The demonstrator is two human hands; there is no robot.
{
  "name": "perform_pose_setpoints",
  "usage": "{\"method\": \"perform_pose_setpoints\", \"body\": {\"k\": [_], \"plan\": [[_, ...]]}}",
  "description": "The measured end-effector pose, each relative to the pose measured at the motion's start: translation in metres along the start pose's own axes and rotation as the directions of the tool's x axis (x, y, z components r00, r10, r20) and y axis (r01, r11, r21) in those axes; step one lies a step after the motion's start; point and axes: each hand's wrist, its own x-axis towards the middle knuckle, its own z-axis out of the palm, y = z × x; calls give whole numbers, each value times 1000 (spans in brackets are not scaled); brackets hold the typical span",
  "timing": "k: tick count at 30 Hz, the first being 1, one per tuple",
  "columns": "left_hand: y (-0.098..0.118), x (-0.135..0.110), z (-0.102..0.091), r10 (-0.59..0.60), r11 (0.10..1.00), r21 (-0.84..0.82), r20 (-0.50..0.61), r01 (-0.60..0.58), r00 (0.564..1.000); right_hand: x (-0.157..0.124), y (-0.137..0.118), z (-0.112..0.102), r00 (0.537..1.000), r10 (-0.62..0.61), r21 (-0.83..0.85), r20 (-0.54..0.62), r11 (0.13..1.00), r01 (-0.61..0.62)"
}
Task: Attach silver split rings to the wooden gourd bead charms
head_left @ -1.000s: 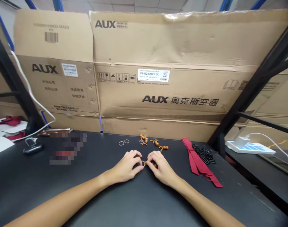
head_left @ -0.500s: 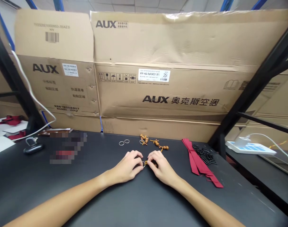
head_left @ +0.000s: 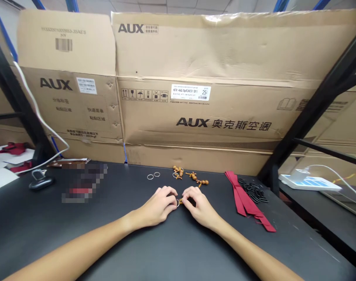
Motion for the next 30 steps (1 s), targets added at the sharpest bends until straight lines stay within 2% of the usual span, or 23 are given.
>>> {"method": "perform_pose_setpoints", "body": {"k": [8, 16, 25, 30], "plan": [[0, -1, 0, 5, 1000, 4, 3, -5, 1000, 0, 0, 0, 1000, 24, 9, -4, 1000, -24], [4, -1, -2, 8, 999, 36, -1, -8, 1000, -1, -6, -2, 999, -26, 79, 40, 997, 23], [3, -1, -1, 30, 999, 33, 5, -30, 1000, 1, 1, 0, 1000, -6, -35, -15, 999, 5], [4, 0, 0, -16, 999, 52, -31, 18, 999, 1, 0, -3, 999, -19, -96, -34, 995, 15]]}}
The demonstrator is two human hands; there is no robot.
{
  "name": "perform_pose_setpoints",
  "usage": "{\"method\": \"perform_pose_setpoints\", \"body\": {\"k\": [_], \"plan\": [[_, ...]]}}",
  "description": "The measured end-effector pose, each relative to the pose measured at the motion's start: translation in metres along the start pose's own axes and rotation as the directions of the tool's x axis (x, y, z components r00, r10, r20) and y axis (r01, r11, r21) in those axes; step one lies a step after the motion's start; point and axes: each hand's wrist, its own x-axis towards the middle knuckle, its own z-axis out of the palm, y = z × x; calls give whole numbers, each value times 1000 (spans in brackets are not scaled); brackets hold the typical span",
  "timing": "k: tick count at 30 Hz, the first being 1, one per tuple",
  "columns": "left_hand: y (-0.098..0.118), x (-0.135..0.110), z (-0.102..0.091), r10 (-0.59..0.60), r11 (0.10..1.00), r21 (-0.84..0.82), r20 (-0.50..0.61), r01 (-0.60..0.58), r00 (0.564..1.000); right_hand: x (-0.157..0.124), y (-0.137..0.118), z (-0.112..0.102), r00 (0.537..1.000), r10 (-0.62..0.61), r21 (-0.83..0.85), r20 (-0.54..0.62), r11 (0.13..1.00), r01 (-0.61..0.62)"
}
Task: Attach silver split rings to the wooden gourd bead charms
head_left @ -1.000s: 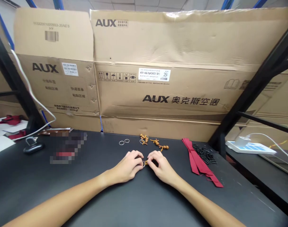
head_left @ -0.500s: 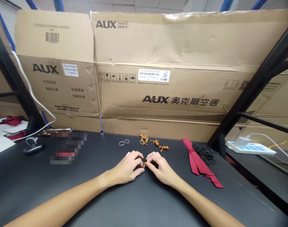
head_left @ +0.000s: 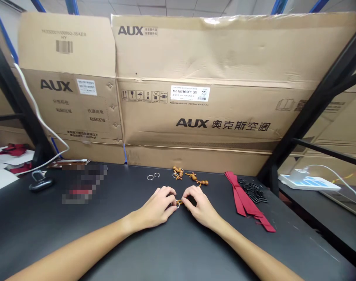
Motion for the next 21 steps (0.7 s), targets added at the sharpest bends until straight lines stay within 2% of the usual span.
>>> {"method": "perform_pose_setpoints", "body": {"k": [4, 8, 10, 13, 16, 21], "plan": [[2, 0, -2, -15, 1000, 0, -14, 15, 1000, -1, -5, -8, 995, -91, -86, -52, 993, 86], [4, 0, -4, 24, 999, 40, 21, -25, 999, -3, -8, -11, 983, -182, -138, 31, 973, 185], [2, -1, -1, 1, 996, 85, 0, -1, 1000, -4, -6, -9, 983, -172, -178, 71, 967, 182], [-3, -2, 6, -91, 980, 172, -83, 104, 992, -6, 1, -5, 991, -113, -263, 68, 957, 127], [-10, -5, 13, -162, 959, 219, -107, 182, 981, -6, 7, -3, 992, -83, -305, 91, 946, 107], [-19, -5, 11, -144, 970, 191, -55, 152, 988, -5, 6, -3, 997, -47, -311, 61, 948, 64]]}}
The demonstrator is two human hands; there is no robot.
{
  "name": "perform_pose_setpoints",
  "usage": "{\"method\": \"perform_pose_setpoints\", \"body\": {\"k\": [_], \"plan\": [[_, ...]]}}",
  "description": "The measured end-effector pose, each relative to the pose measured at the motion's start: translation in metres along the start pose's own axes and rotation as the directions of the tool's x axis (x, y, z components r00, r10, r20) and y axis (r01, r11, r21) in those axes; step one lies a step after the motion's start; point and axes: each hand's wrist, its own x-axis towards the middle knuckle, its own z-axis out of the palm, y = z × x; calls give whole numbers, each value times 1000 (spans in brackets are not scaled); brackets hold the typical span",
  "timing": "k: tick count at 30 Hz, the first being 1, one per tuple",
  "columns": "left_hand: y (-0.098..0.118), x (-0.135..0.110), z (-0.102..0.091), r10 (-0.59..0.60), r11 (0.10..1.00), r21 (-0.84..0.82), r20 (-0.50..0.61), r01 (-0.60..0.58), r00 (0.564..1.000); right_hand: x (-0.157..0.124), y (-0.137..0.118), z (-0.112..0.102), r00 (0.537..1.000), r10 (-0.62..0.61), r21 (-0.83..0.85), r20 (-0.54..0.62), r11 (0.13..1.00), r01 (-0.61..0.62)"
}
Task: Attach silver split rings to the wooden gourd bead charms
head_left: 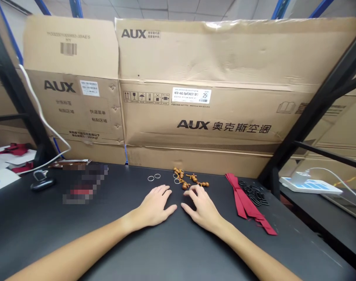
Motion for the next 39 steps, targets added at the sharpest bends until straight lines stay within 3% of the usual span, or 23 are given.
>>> {"method": "perform_pose_setpoints", "body": {"k": [4, 13, 26, 39], "plan": [[-3, 2, -4, 23, 1000, 0, 27, -23, 999, 1, 2, -1, 999, 40, -13, 27, 999, -40], [-2, 5, -11, 14, 1000, 2, 98, -15, 995, 5, 11, -4, 943, 2, 71, 333, 997, -27], [-6, 6, -17, 56, 998, -10, 163, -55, 985, 3, 7, -4, 957, 25, 45, 289, 998, -40], [-8, 6, -12, 84, 996, -3, 122, -84, 989, 3, 8, -2, 961, 14, 42, 278, 999, -27]]}}
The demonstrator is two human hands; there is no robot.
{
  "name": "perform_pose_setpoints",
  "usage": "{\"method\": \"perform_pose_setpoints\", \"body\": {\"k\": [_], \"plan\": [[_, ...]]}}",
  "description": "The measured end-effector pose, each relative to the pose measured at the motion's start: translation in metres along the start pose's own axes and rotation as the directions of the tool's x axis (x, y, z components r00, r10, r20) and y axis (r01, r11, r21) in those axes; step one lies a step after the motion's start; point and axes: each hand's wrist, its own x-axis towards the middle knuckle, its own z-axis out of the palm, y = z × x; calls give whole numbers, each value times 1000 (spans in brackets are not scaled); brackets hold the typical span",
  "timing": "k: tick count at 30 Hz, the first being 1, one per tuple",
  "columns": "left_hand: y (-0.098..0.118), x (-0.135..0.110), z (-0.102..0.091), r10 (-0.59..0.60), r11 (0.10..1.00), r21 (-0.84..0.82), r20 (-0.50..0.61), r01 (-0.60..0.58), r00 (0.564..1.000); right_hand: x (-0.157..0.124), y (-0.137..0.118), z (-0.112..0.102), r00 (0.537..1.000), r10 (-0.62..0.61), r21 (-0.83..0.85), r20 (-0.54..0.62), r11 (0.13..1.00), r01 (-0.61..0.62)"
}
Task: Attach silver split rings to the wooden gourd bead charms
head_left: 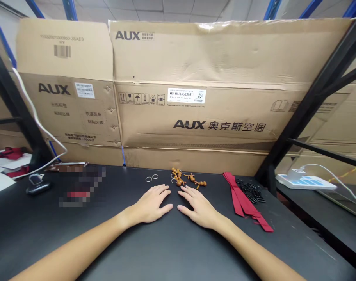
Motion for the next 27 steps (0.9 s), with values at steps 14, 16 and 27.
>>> {"method": "perform_pose_setpoints", "body": {"k": [14, 16, 27], "plan": [[-12, 5, 9, -388, 889, 187, -181, 419, 904, 0, 6, 1, 988, 6, -66, -151, 998, -16], [-13, 5, 9, -381, 893, 195, -154, 406, 912, 2, 14, -2, 972, 41, -110, -233, 992, -68], [2, 2, -2, 91, 995, -24, -68, -92, 994, 4, 48, -7, 929, 266, -180, -258, 931, -317]]}}
